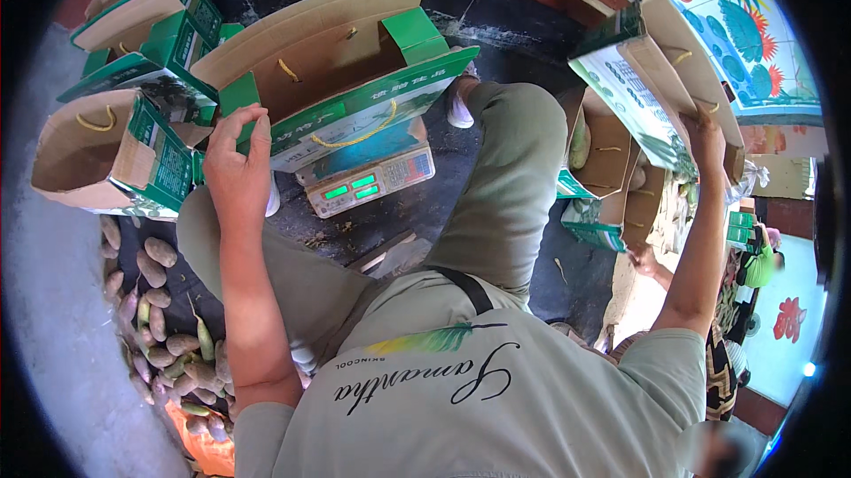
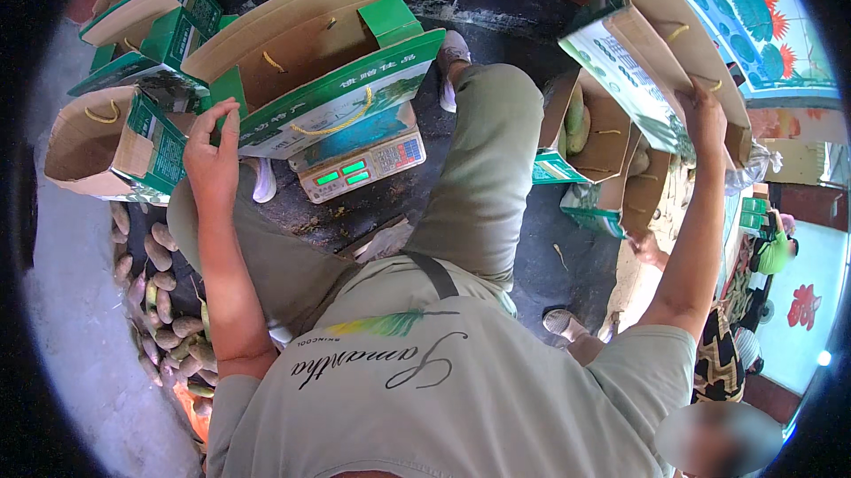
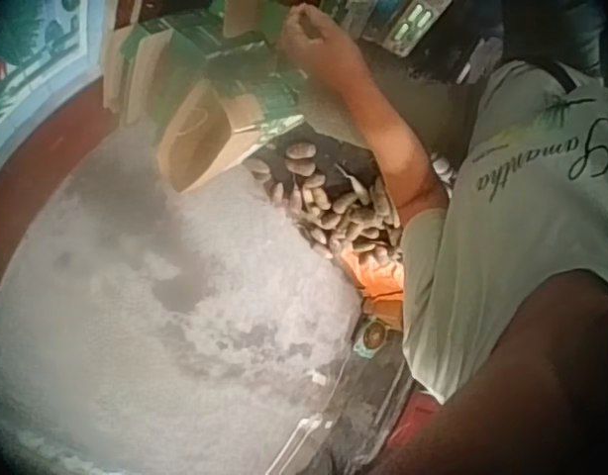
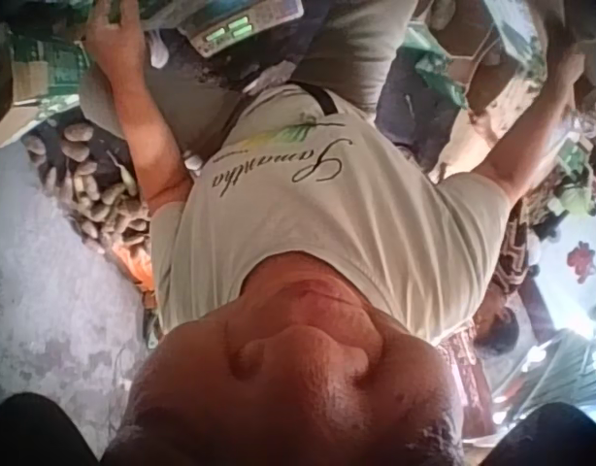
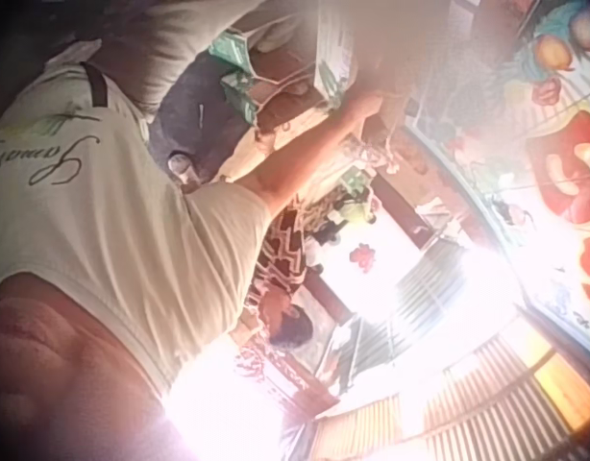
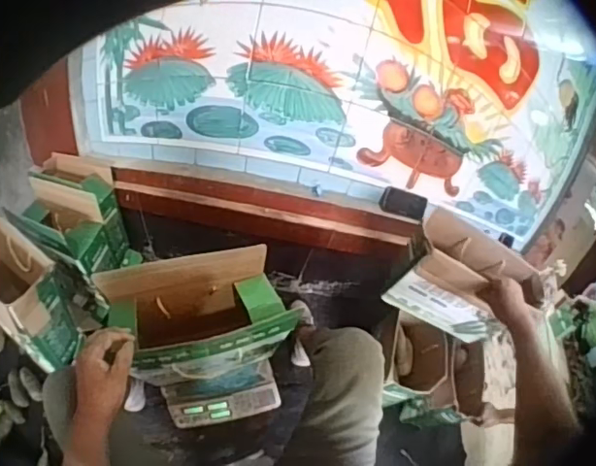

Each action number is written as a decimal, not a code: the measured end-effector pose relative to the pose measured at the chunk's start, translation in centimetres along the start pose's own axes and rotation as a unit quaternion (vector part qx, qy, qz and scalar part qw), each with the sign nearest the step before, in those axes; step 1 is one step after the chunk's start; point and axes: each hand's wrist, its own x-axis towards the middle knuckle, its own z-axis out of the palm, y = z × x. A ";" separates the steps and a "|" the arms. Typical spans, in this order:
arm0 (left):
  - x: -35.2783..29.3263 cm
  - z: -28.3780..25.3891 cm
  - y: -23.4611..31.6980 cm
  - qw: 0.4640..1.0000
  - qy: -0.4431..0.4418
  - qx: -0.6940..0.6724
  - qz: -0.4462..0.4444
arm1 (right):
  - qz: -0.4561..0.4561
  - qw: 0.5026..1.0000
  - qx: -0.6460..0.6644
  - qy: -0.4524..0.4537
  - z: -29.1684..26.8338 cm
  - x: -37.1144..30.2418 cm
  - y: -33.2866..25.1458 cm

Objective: Weighing and packing large root vegetables or tubers into gift boxes.

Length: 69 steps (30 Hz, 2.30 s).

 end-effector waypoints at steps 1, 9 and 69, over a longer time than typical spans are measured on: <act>0.0 0.0 -0.1 1.000 0.001 0.001 0.000 | -0.028 0.999 0.010 0.027 -0.1 0.4 -0.7; 0.0 0.0 -0.1 1.000 0.002 -0.014 -0.005 | -0.062 0.996 0.042 0.039 0.7 2.0 -3.4; -0.5 0.5 -1.1 0.957 -0.016 0.253 0.139 | -0.230 0.928 0.242 0.167 -4.0 -1.2 -20.9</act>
